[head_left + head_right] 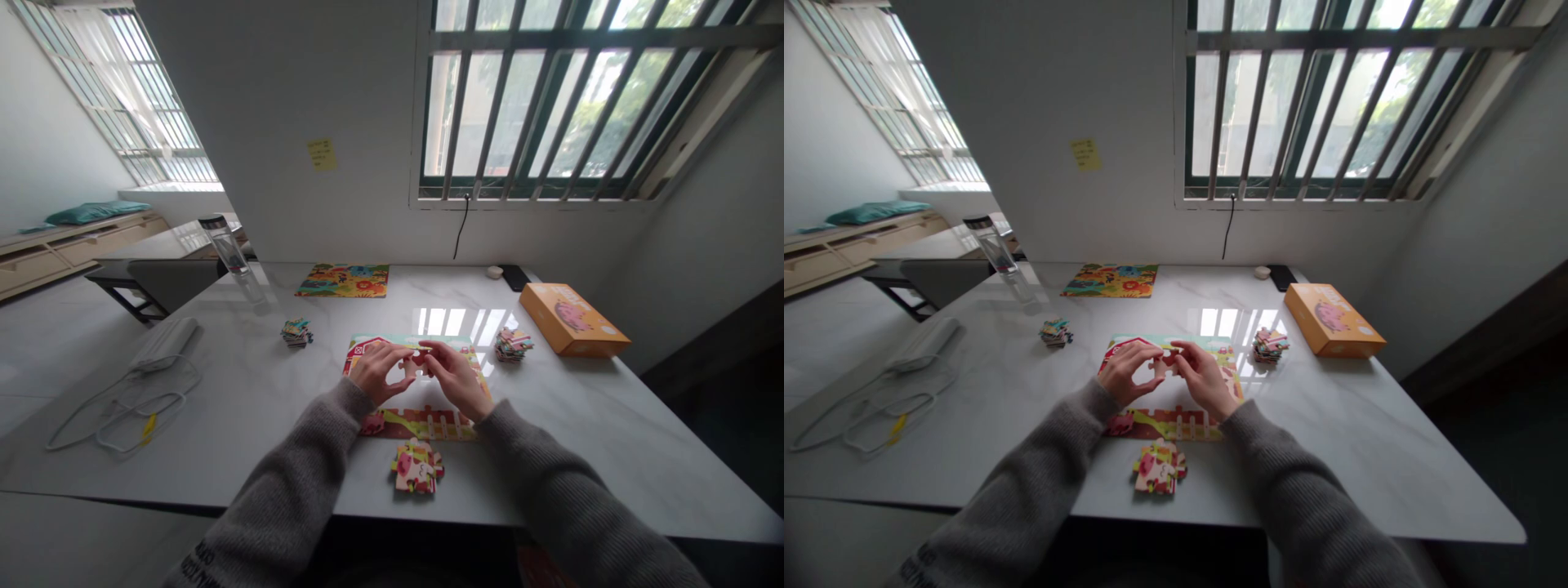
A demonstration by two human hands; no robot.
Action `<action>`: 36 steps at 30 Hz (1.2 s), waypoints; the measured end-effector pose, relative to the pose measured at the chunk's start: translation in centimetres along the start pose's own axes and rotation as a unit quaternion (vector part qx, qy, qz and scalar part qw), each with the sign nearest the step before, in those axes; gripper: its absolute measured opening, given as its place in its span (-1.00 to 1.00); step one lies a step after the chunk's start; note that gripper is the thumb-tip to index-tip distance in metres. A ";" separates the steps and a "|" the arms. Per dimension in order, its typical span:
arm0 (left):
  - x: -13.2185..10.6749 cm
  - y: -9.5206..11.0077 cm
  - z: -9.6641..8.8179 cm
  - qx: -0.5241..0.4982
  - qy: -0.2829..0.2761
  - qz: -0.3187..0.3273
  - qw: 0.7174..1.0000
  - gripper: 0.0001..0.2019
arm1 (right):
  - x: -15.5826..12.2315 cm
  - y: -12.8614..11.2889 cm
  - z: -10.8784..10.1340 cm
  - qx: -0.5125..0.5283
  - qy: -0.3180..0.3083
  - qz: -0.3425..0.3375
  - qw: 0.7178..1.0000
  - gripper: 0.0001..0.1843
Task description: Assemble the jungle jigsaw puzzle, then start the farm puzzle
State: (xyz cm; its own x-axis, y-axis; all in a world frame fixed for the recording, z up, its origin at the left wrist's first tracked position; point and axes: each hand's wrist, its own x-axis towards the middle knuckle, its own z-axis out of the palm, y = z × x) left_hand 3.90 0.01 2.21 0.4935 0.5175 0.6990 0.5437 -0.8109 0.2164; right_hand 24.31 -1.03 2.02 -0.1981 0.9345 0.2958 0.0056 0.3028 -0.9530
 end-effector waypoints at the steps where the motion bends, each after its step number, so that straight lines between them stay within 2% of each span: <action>1: 0.0 -0.1 0.0 0.001 0.006 0.005 1.000 -0.66 | 0.0 -0.1 0.0 0.002 0.002 0.002 1.000 -0.60; 7: 0.0 -0.3 -0.2 0.046 0.058 -0.004 0.997 -0.77 | -0.1 -0.3 0.1 0.017 -0.006 0.021 1.000 -0.56; 11: 0.0 -0.4 -0.1 0.046 0.068 -0.024 0.996 -0.87 | -0.2 -0.3 0.3 0.062 -0.021 0.044 0.997 -0.61; 14: 0.0 -0.2 -0.1 0.036 0.051 -0.027 0.998 -0.82 | -0.2 -0.3 0.4 0.087 -0.026 0.064 0.994 -0.59; 19: 0.0 0.3 -0.3 0.042 0.008 -0.015 0.999 -0.56 | -0.3 -0.5 0.5 0.099 -0.005 0.087 0.991 -0.59; 23: -0.1 0.1 -0.1 0.039 0.013 -0.025 0.999 -0.61 | -0.3 -0.5 0.4 0.086 0.001 0.093 0.992 -0.60; 28: 0.0 -0.1 -0.1 0.015 0.035 -0.030 0.999 -0.61 | 0.2 0.1 -0.8 0.133 0.103 0.098 0.981 -0.61; 30: 0.0 -0.1 -0.1 0.009 0.038 -0.026 0.999 -0.63 | 0.4 0.4 -1.3 0.137 0.123 0.099 0.978 -0.61; 36: -0.2 0.2 0.2 -0.023 0.003 -0.016 1.000 -0.60 | 0.3 0.6 -1.2 0.115 0.080 0.076 0.987 -0.60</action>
State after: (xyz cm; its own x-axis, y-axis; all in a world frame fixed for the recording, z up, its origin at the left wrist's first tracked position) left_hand 4.05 -0.17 2.01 0.4725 0.5421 0.6949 0.5270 -0.8058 0.2702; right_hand 25.44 -0.37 1.66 -0.0541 0.9892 0.1363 -0.2022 0.1228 -0.9716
